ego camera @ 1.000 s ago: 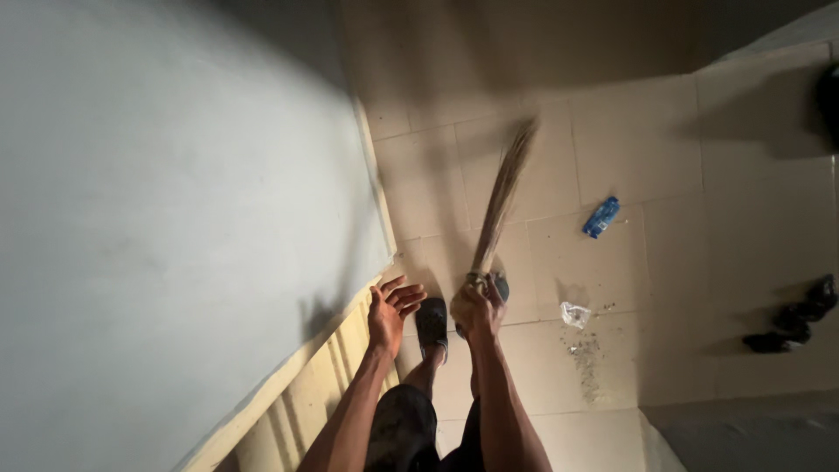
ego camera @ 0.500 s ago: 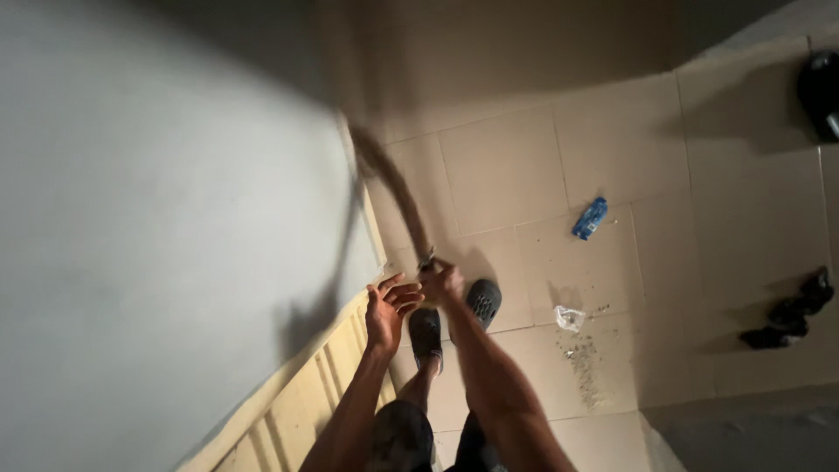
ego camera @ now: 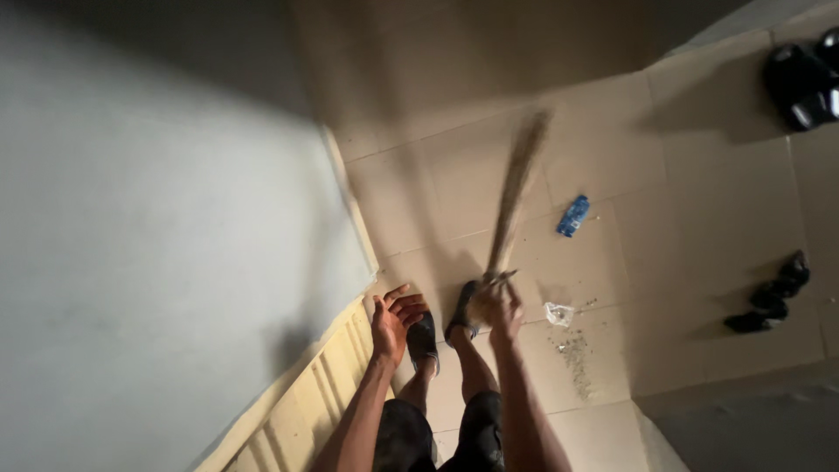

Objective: The person sweeps debris from the tiled floor using a broom, gathering it and then using a dustpan to collect the pile.

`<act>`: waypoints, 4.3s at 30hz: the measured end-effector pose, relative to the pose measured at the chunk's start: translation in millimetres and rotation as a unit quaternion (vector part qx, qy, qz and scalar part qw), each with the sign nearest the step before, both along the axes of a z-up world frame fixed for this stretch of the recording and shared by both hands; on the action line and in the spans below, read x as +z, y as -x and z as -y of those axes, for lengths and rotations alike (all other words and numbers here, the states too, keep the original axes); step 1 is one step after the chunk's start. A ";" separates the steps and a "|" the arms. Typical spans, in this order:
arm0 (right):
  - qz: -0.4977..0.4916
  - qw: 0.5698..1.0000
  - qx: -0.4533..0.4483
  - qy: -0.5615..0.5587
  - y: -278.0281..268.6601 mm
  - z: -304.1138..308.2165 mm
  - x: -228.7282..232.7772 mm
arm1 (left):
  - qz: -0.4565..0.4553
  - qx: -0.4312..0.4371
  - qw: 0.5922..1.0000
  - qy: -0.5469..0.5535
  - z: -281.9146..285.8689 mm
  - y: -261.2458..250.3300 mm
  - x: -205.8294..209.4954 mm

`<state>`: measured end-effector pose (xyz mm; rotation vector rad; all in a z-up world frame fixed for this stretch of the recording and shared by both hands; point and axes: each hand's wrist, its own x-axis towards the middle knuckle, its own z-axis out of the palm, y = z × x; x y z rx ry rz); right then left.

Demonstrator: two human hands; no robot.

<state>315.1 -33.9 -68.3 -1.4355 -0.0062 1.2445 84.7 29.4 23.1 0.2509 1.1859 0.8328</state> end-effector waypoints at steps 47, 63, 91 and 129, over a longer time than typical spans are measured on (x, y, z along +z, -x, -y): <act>-0.048 0.953 -0.292 0.063 -34.3 -76.1 39.3 | 0.049 -0.303 0.952 0.003 -203.2 -136.0 -18.2; 0.019 0.952 -0.110 0.283 -51.4 -176.9 -55.9 | 0.036 -0.342 0.939 -0.030 -281.3 -141.7 -10.3; -0.032 0.944 -0.282 0.169 -138.8 -69.2 -2.5 | 0.037 -0.365 0.929 -0.046 -211.9 -238.9 -13.1; -0.164 0.845 -0.502 0.082 -172.6 -369.8 -115.4 | 0.001 -0.566 0.822 -0.060 -472.3 -379.0 -57.2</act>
